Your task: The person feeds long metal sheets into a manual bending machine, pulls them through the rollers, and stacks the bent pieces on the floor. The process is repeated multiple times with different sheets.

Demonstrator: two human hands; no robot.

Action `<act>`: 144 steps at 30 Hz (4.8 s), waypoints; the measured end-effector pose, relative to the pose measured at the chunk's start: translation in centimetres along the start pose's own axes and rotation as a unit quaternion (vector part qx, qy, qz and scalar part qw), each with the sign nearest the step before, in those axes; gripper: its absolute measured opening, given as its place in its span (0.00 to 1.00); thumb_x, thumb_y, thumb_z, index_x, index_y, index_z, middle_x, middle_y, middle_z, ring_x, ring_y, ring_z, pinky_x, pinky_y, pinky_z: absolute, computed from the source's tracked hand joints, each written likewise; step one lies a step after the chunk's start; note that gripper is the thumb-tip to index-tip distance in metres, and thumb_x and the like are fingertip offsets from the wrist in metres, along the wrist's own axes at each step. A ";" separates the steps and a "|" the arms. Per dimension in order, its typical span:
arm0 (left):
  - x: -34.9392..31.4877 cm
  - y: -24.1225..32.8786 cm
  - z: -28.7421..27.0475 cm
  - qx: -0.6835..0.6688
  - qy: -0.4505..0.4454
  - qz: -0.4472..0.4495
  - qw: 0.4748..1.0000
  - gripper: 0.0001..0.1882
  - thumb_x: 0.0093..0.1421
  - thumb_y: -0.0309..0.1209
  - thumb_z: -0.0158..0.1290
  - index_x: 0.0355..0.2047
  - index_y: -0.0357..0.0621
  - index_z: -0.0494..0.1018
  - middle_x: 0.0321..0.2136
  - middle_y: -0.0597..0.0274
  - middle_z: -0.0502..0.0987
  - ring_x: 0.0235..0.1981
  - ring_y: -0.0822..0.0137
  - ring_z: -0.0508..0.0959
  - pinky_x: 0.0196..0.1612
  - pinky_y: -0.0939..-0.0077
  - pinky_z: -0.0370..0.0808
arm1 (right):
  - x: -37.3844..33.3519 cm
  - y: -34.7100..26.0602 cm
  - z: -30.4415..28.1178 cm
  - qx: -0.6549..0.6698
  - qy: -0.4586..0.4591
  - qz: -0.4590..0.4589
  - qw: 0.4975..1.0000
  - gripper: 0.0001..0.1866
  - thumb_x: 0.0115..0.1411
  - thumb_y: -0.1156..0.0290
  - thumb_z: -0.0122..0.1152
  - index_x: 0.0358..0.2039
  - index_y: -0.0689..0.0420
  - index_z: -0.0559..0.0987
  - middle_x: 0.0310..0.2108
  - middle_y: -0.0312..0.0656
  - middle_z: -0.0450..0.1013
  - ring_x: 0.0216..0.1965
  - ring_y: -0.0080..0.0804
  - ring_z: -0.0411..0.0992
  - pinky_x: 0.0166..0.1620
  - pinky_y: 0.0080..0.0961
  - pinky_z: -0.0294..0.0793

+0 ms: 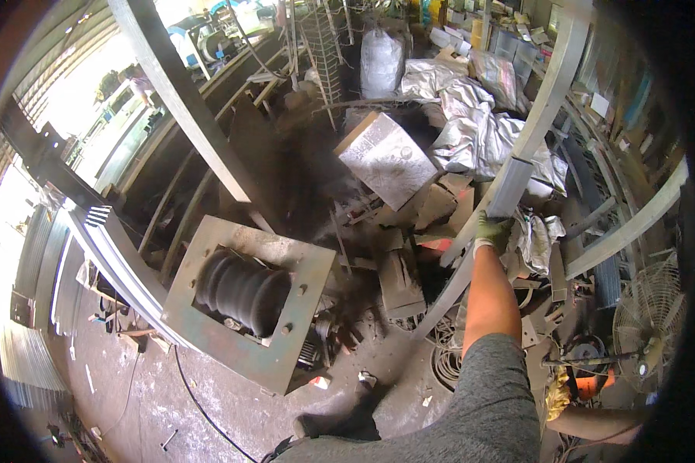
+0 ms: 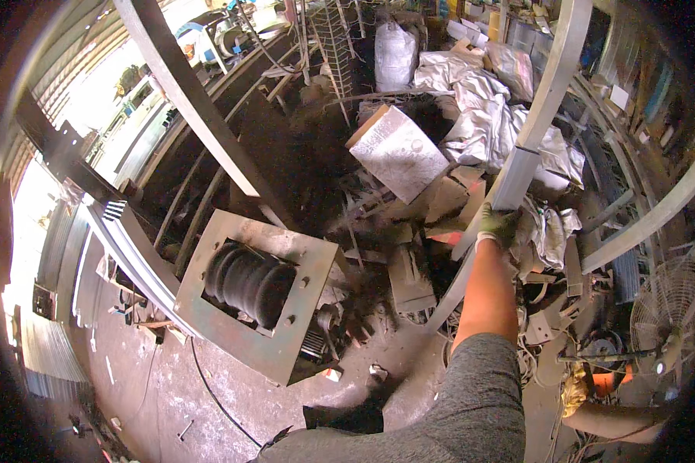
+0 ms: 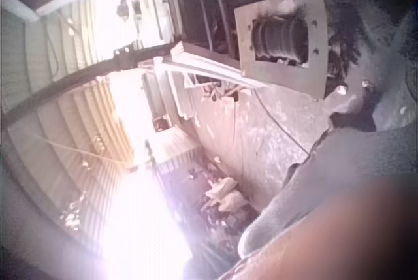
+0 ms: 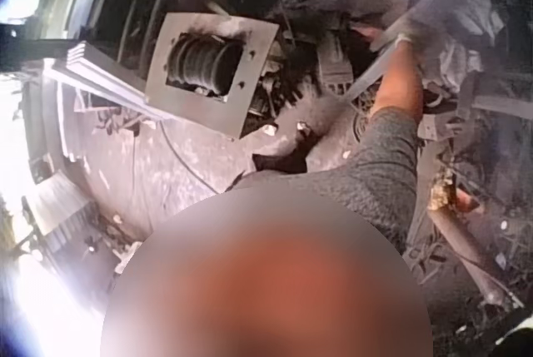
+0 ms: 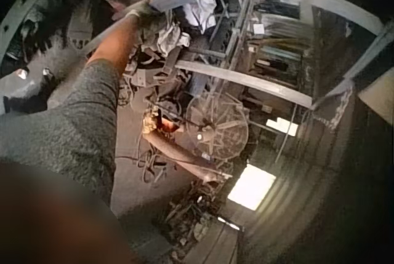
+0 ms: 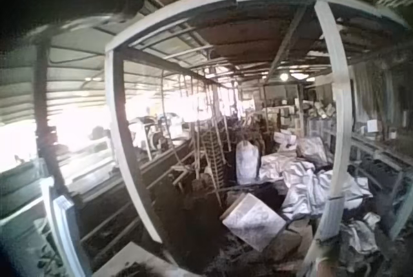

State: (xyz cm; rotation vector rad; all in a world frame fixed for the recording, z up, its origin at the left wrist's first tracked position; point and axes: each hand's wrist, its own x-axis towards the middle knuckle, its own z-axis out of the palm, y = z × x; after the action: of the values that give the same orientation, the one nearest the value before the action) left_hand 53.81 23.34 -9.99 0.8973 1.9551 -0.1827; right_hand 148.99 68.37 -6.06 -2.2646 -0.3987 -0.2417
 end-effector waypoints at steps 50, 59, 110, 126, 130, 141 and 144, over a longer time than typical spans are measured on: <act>-6.6 -24.5 -20.4 0.017 0.339 0.364 0.867 0.20 0.59 0.34 0.70 0.53 0.52 0.85 0.49 0.56 0.90 0.48 0.45 0.88 0.50 0.46 0.85 | -88.8 -19.0 -25.7 0.258 -0.677 0.086 0.684 0.51 0.73 0.30 0.65 0.81 0.57 0.70 0.79 0.45 0.69 0.76 0.40 0.67 0.78 0.36 0.63; -7.7 -37.7 -23.7 0.091 0.200 0.206 0.953 0.27 0.64 0.44 0.67 0.61 0.48 0.82 0.56 0.43 0.87 0.55 0.36 0.87 0.57 0.46 0.85 | -89.3 -22.9 -18.5 0.343 -0.627 0.140 0.685 0.46 0.78 0.34 0.60 0.76 0.64 0.75 0.77 0.46 0.72 0.74 0.35 0.70 0.76 0.31 0.66; -1.7 -57.1 -25.3 0.081 -0.003 0.170 0.982 0.23 0.74 0.49 0.59 0.63 0.54 0.80 0.51 0.42 0.88 0.53 0.36 0.87 0.55 0.42 0.83 | -107.9 -10.2 -28.2 0.170 -0.713 0.155 0.663 0.44 0.78 0.28 0.55 0.68 0.60 0.79 0.47 0.38 0.81 0.45 0.29 0.82 0.53 0.28 0.84; 7.2 -7.6 -22.0 0.196 0.056 0.294 0.934 0.20 0.76 0.46 0.53 0.49 0.42 0.82 0.44 0.34 0.88 0.48 0.28 0.87 0.53 0.34 0.83 | -86.7 -11.0 -13.0 0.226 -0.617 0.316 0.685 0.49 0.70 0.16 0.53 0.61 0.54 0.82 0.36 0.39 0.84 0.27 0.27 0.82 0.30 0.30 0.78; 12.0 6.6 -21.0 0.163 0.061 0.355 0.918 0.24 0.75 0.49 0.52 0.44 0.38 0.84 0.41 0.29 0.86 0.47 0.27 0.86 0.51 0.35 0.82 | -86.1 -0.6 -17.8 0.164 -0.554 0.454 0.679 0.40 0.73 0.22 0.57 0.47 0.52 0.84 0.33 0.39 0.84 0.28 0.37 0.82 0.28 0.35 0.77; 18.9 32.5 -21.2 0.315 0.093 0.361 0.873 0.22 0.76 0.41 0.50 0.47 0.37 0.88 0.48 0.35 0.88 0.54 0.35 0.88 0.57 0.46 0.85 | -77.1 35.7 -21.0 -0.191 -0.504 -0.051 0.841 0.28 0.78 0.40 0.57 0.45 0.56 0.83 0.33 0.45 0.81 0.26 0.41 0.80 0.34 0.45 0.81; 17.7 36.7 -22.3 0.428 0.086 0.402 0.805 0.18 0.75 0.36 0.54 0.51 0.40 0.90 0.53 0.40 0.89 0.57 0.41 0.89 0.60 0.50 0.86 | -76.2 37.4 -21.8 -0.221 -0.521 -0.071 0.821 0.22 0.76 0.50 0.61 0.46 0.59 0.83 0.40 0.51 0.83 0.37 0.49 0.83 0.43 0.51 0.83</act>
State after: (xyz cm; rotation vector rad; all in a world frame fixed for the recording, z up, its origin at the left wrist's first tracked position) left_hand 57.22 69.21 -3.87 2.3233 1.4222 -0.5087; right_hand 90.50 12.90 -40.38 -2.6410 -1.1675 0.9952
